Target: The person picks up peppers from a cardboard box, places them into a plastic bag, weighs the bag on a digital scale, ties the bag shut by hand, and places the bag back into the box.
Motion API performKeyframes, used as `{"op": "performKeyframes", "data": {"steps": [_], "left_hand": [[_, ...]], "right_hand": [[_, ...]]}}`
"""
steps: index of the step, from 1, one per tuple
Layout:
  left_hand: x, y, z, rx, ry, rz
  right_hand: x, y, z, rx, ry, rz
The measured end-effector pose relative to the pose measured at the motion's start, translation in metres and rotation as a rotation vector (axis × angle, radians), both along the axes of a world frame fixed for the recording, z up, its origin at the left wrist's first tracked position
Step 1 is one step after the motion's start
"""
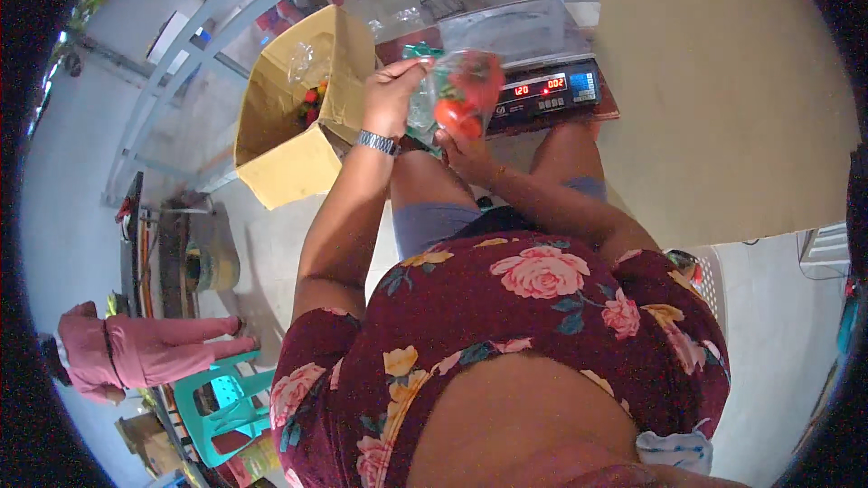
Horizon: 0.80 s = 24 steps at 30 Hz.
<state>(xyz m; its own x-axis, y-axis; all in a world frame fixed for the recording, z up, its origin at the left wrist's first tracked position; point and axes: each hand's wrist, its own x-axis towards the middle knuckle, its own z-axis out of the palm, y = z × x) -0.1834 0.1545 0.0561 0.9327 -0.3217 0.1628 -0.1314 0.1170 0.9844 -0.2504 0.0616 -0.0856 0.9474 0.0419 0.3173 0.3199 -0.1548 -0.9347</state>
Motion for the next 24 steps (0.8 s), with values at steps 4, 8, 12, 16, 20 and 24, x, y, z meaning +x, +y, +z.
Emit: {"op": "performKeyframes", "data": {"steps": [4,8,12,16,20,24], "left_hand": [[0.025,0.026,-0.039,0.099,-0.051,0.117],[0.014,0.044,-0.040,0.107,-0.072,0.138],[-0.009,0.059,-0.024,0.209,-0.172,-0.012],[-0.027,0.054,-0.004,-0.167,-0.039,-0.397],[-0.036,0.035,0.017,-0.515,0.178,-0.575],[-0.035,0.010,0.031,-0.559,0.213,-0.339]], "right_hand": [[-0.005,0.000,0.018,-0.204,-0.044,-0.041],[-0.006,-0.030,0.059,-0.432,-0.274,-0.201],[0.016,-0.088,0.103,-0.660,-0.389,-0.158],[0.030,-0.112,0.128,-0.328,-0.088,0.219],[0.047,-0.096,0.101,0.245,0.172,0.460],[0.031,-0.038,0.066,0.738,-0.070,0.887]]}}
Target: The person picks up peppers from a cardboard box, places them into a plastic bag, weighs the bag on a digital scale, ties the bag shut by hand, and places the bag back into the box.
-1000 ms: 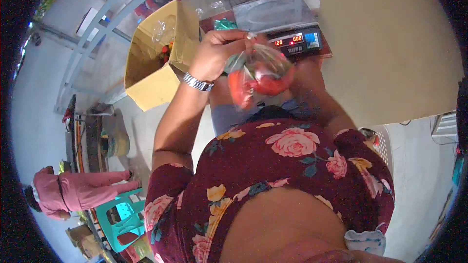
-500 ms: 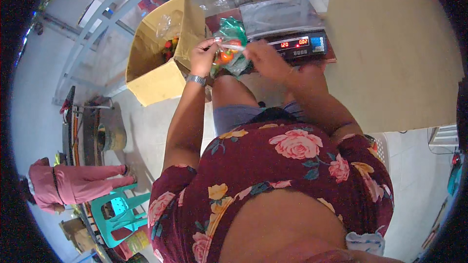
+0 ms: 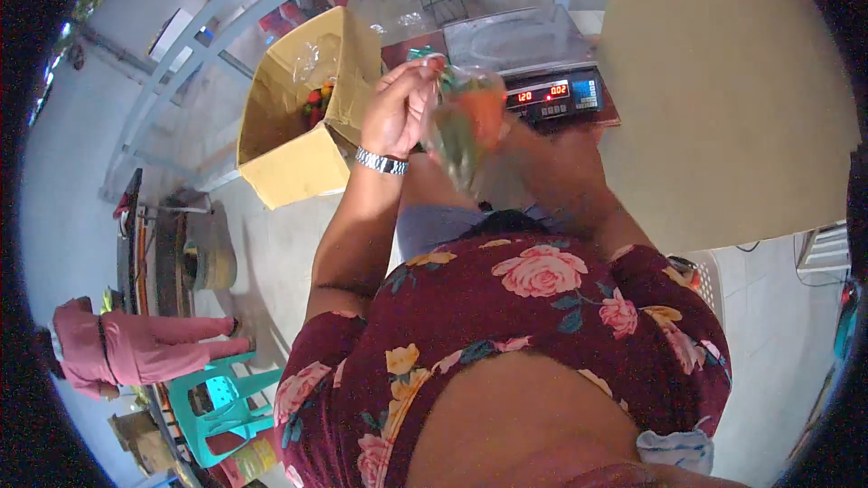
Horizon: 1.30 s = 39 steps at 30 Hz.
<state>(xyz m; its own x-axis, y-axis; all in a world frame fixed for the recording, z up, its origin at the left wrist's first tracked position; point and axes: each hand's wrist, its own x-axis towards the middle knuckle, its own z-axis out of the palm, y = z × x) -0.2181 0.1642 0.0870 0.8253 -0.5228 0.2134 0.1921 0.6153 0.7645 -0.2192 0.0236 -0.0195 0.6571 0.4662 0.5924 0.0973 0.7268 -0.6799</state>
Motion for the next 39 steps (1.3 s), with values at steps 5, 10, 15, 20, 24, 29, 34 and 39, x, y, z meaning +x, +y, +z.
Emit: {"op": "performKeyframes", "data": {"steps": [5,10,15,20,24,29,34,39], "left_hand": [[0.036,0.005,-0.032,0.031,0.320,0.339],[0.050,0.061,-0.097,0.539,-0.084,0.479],[0.005,0.049,-0.056,0.672,-0.307,0.267],[-0.013,0.024,-0.029,0.232,-0.334,-0.159],[-0.003,0.020,-0.029,0.008,0.007,-0.083],[0.017,0.017,-0.047,-0.140,0.420,0.423],[0.017,0.022,-0.072,0.287,0.089,0.528],[0.003,0.060,-0.079,0.571,-0.126,0.460]], "right_hand": [[-0.033,0.048,-0.029,-0.069,0.477,0.023],[-0.071,0.032,0.060,-0.718,-0.040,-0.816],[-0.007,-0.065,0.050,-1.030,-0.592,-1.034],[0.014,-0.057,0.029,-0.808,-0.196,-0.427],[0.003,0.000,-0.030,-0.178,0.252,0.003],[-0.036,0.042,-0.038,-0.192,0.587,0.104],[-0.052,0.040,-0.008,-0.767,0.195,-0.658],[-0.037,-0.016,0.028,-1.108,-0.420,-1.008]]}}
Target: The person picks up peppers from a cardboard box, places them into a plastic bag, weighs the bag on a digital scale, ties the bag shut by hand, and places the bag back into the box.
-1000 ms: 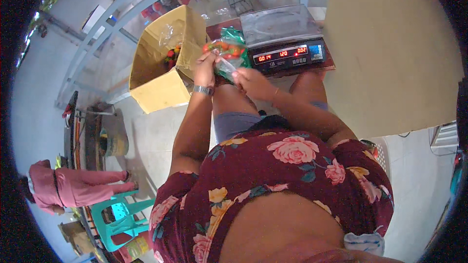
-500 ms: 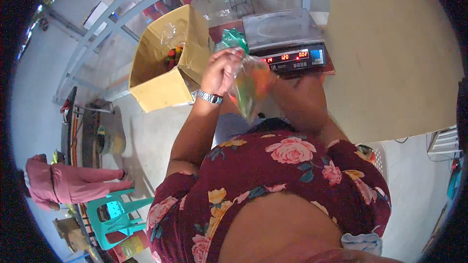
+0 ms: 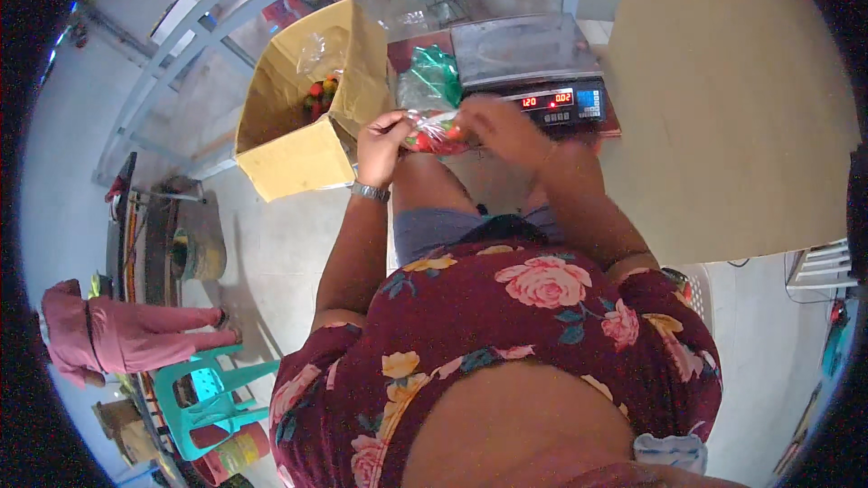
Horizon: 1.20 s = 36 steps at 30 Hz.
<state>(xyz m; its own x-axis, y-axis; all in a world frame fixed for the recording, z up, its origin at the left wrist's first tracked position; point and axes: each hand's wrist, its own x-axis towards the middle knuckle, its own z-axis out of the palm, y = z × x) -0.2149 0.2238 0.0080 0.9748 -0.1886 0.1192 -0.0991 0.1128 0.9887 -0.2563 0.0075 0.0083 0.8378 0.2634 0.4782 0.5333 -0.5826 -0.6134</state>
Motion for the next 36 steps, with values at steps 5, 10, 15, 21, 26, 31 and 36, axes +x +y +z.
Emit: {"op": "performKeyframes", "data": {"steps": [5,10,15,21,26,31,36], "left_hand": [[-0.025,-0.009,0.052,0.049,-0.252,-0.572],[-0.033,-0.048,0.075,-0.275,-0.225,-0.806],[-0.040,-0.062,0.081,-0.613,0.227,-0.419],[0.014,-0.052,-0.004,-0.360,0.278,-0.014],[0.003,-0.023,-0.016,0.204,0.027,-0.047],[-0.015,-0.015,0.024,0.271,-0.297,-0.500],[-0.017,-0.022,0.055,0.079,-0.306,-0.821]], "right_hand": [[0.009,-0.041,0.048,0.062,0.076,0.332],[0.016,-0.035,0.017,0.556,0.547,0.526],[-0.001,0.011,-0.028,1.728,0.765,0.852],[-0.007,0.050,-0.050,1.477,0.942,0.372],[0.000,0.012,-0.033,0.560,0.543,0.190],[-0.001,-0.030,0.019,-0.150,-0.194,0.146],[0.005,-0.036,0.037,0.178,0.429,0.619]]}}
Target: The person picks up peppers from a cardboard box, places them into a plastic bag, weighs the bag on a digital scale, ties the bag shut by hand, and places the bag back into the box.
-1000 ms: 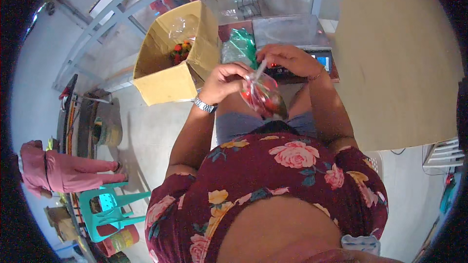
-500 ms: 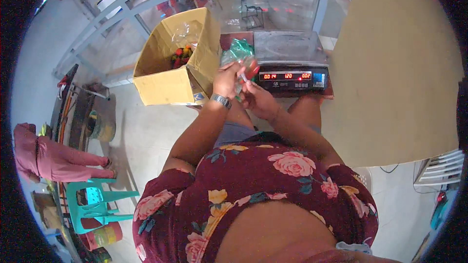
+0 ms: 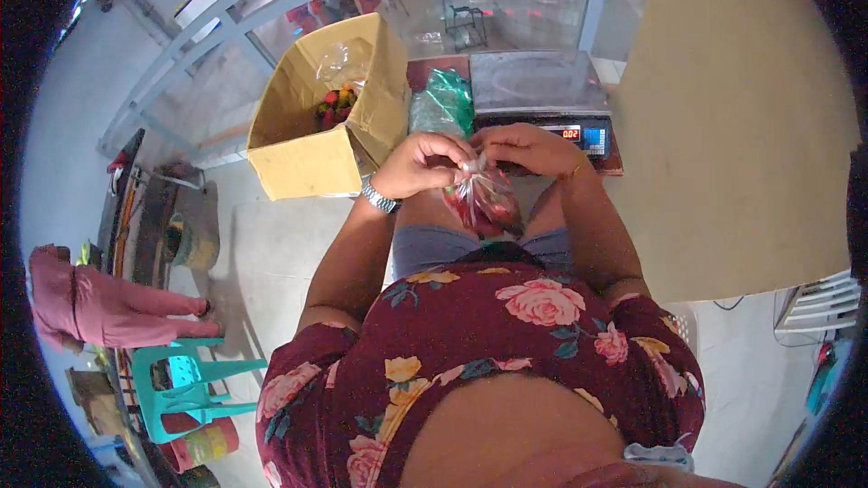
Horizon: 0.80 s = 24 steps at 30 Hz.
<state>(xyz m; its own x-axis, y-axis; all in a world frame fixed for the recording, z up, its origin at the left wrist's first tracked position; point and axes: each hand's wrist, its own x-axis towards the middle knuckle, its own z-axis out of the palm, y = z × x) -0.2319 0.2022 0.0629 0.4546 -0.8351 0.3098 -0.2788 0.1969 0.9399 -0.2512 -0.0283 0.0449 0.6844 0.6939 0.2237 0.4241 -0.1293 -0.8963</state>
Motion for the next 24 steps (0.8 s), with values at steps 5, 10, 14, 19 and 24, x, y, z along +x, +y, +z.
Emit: {"op": "performKeyframes", "data": {"steps": [5,10,14,19,24], "left_hand": [[-0.014,-0.022,0.009,-0.331,0.642,-0.032],[-0.002,-0.039,-0.006,-0.605,1.014,0.613],[0.015,-0.011,-0.043,-0.387,0.928,0.442],[0.003,0.007,-0.068,-0.135,0.345,0.988],[-0.016,0.036,-0.086,-0.117,0.248,0.877]], "right_hand": [[0.002,0.018,-0.040,0.140,0.338,-0.234],[0.014,0.077,-0.090,0.770,0.547,-0.219],[-0.002,0.097,-0.070,0.878,0.746,-0.271],[0.010,0.088,-0.051,-0.138,-0.545,-0.611],[0.018,0.086,-0.035,-0.190,-0.584,-0.397]]}}
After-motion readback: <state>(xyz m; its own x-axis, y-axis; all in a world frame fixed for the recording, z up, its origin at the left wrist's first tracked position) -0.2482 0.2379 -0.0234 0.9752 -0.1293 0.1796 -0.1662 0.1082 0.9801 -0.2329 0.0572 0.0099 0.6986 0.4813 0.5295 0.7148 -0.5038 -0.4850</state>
